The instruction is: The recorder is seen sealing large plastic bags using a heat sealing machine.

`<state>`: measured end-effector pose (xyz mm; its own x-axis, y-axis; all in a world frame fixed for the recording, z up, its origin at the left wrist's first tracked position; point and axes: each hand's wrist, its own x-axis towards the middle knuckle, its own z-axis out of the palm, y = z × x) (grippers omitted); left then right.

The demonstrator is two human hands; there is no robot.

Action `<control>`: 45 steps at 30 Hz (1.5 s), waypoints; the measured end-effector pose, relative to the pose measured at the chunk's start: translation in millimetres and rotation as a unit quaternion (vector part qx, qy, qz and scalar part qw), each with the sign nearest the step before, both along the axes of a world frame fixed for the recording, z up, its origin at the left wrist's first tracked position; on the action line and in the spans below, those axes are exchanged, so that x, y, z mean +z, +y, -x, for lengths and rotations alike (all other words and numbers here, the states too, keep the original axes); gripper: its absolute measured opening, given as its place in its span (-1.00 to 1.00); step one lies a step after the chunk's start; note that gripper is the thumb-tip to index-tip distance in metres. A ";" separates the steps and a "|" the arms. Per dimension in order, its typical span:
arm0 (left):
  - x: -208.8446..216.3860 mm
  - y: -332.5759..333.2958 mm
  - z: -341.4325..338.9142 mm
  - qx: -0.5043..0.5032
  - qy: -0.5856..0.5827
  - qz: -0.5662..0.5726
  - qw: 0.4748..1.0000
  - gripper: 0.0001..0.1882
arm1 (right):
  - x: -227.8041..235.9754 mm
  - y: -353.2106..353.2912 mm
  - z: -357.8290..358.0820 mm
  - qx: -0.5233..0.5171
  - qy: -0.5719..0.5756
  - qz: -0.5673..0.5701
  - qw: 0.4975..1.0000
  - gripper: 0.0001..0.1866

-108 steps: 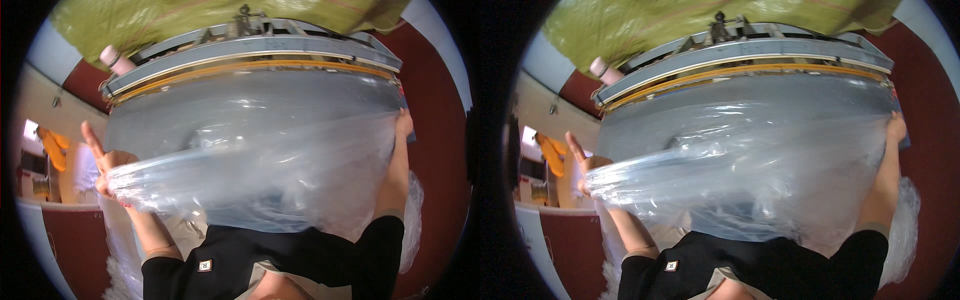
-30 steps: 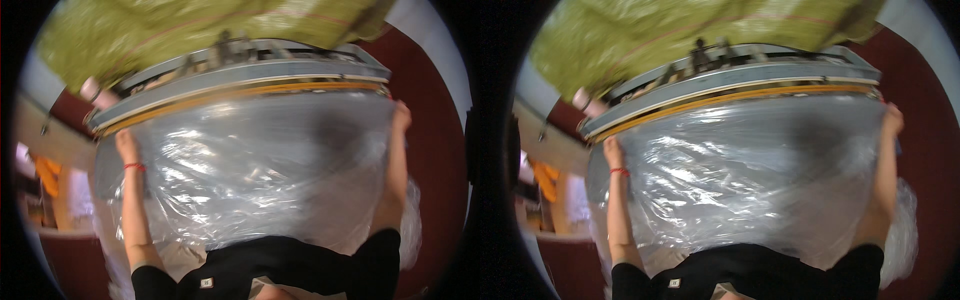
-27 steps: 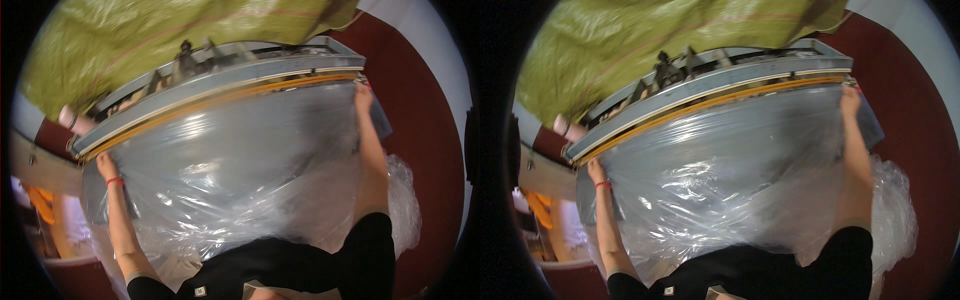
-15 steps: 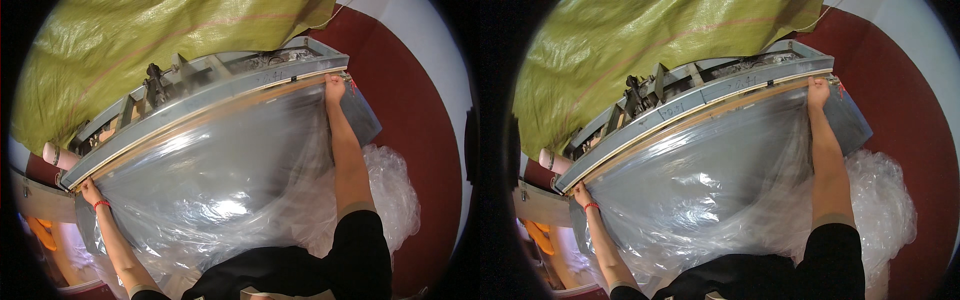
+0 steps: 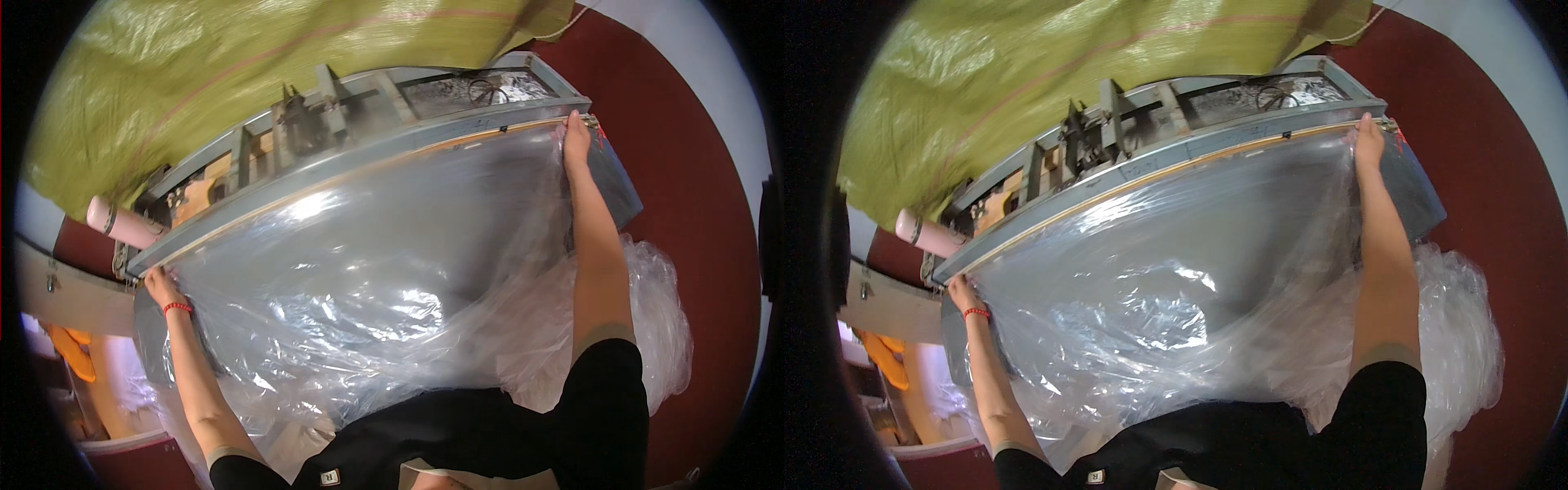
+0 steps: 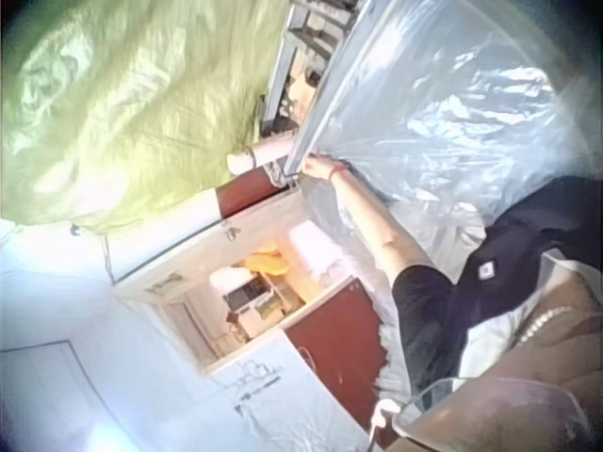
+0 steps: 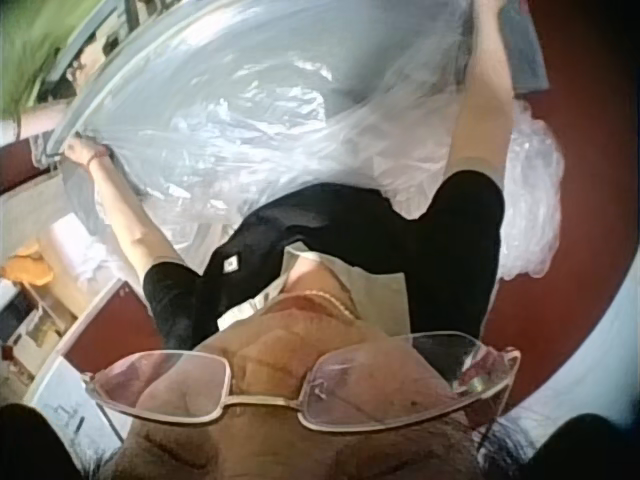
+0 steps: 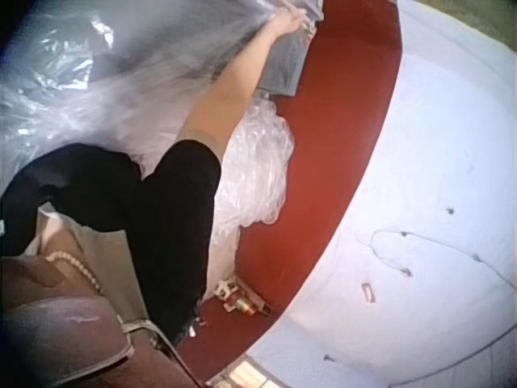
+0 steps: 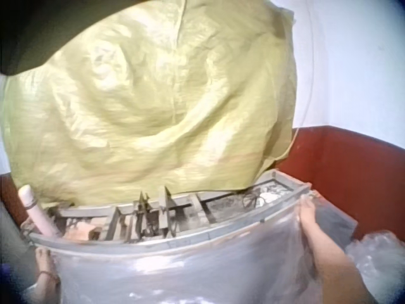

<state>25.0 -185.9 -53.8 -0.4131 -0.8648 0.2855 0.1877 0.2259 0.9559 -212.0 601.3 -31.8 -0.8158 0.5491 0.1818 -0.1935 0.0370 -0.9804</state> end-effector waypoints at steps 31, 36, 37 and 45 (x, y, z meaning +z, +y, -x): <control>51.9 28.2 -199.3 -0.080 -0.421 0.274 0.861 -0.65 | 24.5 -371.8 -171.1 0.513 0.065 -0.222 0.827 -0.78; 7.0 86.2 -261.5 -0.105 -0.222 0.305 0.920 -0.72 | 14.0 -188.6 -144.9 0.309 0.039 -0.382 0.870 -0.86; 2.5 103.8 -270.5 -0.133 -0.128 0.116 0.976 -0.74 | 12.2 -155.4 -144.3 0.275 0.010 -0.402 0.873 -0.86; -34.1 206.1 -271.8 -0.363 -0.287 0.037 0.886 -0.72 | -11.4 -33.2 -146.3 0.172 -0.010 -0.375 0.911 -0.83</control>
